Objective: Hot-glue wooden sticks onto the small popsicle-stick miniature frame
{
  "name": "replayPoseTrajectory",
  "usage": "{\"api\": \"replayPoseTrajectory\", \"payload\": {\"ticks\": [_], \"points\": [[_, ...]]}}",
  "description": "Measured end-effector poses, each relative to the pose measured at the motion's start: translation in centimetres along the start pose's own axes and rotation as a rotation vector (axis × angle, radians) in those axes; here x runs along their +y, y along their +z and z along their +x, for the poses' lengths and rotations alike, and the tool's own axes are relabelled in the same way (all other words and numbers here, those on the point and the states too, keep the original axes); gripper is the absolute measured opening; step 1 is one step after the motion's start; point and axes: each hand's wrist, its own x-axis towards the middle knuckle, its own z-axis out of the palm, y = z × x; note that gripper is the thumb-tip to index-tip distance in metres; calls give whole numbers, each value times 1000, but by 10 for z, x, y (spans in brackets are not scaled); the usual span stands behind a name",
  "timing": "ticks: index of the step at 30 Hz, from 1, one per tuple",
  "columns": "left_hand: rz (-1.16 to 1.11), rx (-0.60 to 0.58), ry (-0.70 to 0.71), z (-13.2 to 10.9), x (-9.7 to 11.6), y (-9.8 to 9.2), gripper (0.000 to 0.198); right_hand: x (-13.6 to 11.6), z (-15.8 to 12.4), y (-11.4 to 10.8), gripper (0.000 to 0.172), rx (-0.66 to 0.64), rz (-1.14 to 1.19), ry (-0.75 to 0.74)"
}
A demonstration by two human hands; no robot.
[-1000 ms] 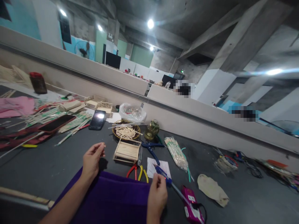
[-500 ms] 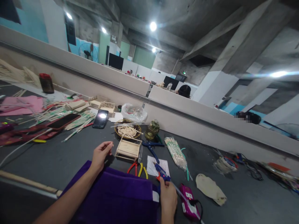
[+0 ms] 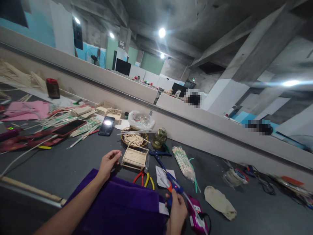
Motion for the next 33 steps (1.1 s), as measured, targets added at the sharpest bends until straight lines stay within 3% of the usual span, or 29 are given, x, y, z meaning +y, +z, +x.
{"api": "replayPoseTrajectory", "payload": {"ticks": [4,9,16,20,24,29,33], "points": [[1,-19,-8,0,1,1,40,-2,-1,3,47,-43,189,83],[6,-25,-5,2,-1,1,37,-7,-6,5,46,-71,243,121],[-2,-4,-9,4,-3,-1,37,-21,-20,4,45,-122,192,13],[-36,-5,-52,5,-4,-1,38,-37,-34,10,40,-218,209,-161],[-69,-4,-78,7,-7,-2,39,-53,-56,33,39,-345,121,-211],[-77,0,-110,10,-10,-2,37,-62,-71,81,40,-628,-83,-279],[-88,-8,-141,10,-10,-2,37,-52,-74,114,42,-682,-164,-365]]}}
